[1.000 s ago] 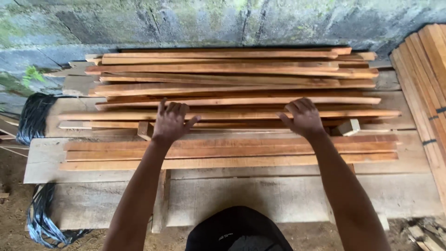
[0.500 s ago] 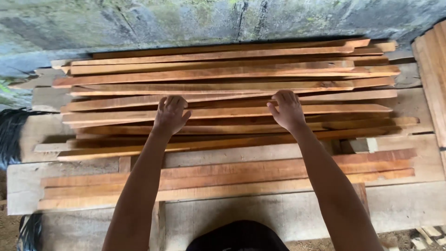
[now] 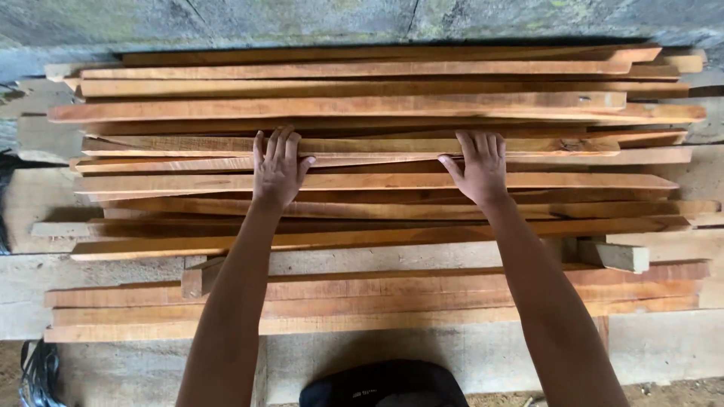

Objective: Organizing and sorting thin wooden planks on a workbench.

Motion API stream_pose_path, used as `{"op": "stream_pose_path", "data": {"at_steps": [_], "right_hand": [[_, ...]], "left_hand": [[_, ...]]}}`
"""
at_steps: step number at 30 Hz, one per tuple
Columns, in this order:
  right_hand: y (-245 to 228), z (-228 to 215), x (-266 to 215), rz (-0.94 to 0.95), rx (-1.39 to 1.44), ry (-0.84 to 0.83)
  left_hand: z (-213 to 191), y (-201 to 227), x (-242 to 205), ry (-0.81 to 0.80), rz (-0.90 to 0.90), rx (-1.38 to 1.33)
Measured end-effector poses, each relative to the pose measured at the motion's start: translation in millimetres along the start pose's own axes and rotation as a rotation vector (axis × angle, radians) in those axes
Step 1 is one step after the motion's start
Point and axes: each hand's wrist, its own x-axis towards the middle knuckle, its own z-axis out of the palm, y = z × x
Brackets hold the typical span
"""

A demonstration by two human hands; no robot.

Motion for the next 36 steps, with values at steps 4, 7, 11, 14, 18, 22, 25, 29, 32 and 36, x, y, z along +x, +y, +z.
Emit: {"op": "stream_pose_path", "data": {"at_steps": [4,7,11,14,18,22,25,29,32,36], "right_hand": [[1.5,-8.0,-3.3,-0.026,0.011,-0.018],[8.9,-8.7,-10.6,0.014,0.083,-0.057],[1.5,-36.0,1.4,0.125,0.098,-0.148],[13.3,-28.0,-2.5,0.083,0.034,-0.128],[11.5,-15.8,-5.6,0.106,0.037,-0.177],[0.0,-22.7,-4.6,0.192,0.011,-0.38],[-2.7,-22.8,5.1,0.218,-0.003,-0.347],[12.4,-1.8,10.3,0.236,0.032,-0.303],[32.6,-5.4,27.9,0.188,-0.019,-0.215],[27.7,-21.7,68.2,0.28,0.047,-0.241]], "left_hand": [[10.8,-9.0,-10.8,-0.059,0.028,0.033],[-5.8,-1.5,-3.4,-0.123,-0.03,-0.044],[-59.7,7.6,9.7,-0.203,-0.062,-0.128],[-46.6,7.0,6.0,-0.142,-0.106,-0.028],[-7.8,-24.5,-8.4,-0.142,-0.037,0.11],[-9.7,-26.2,-25.2,-0.432,-0.181,-0.037],[-2.3,-30.1,-25.9,-0.35,-0.171,-0.031],[29.7,-44.7,-20.5,-0.041,-0.076,0.059],[13.0,-49.1,8.6,-0.119,-0.054,0.087],[-39.6,-38.6,55.3,-0.101,-0.049,0.055]]}}
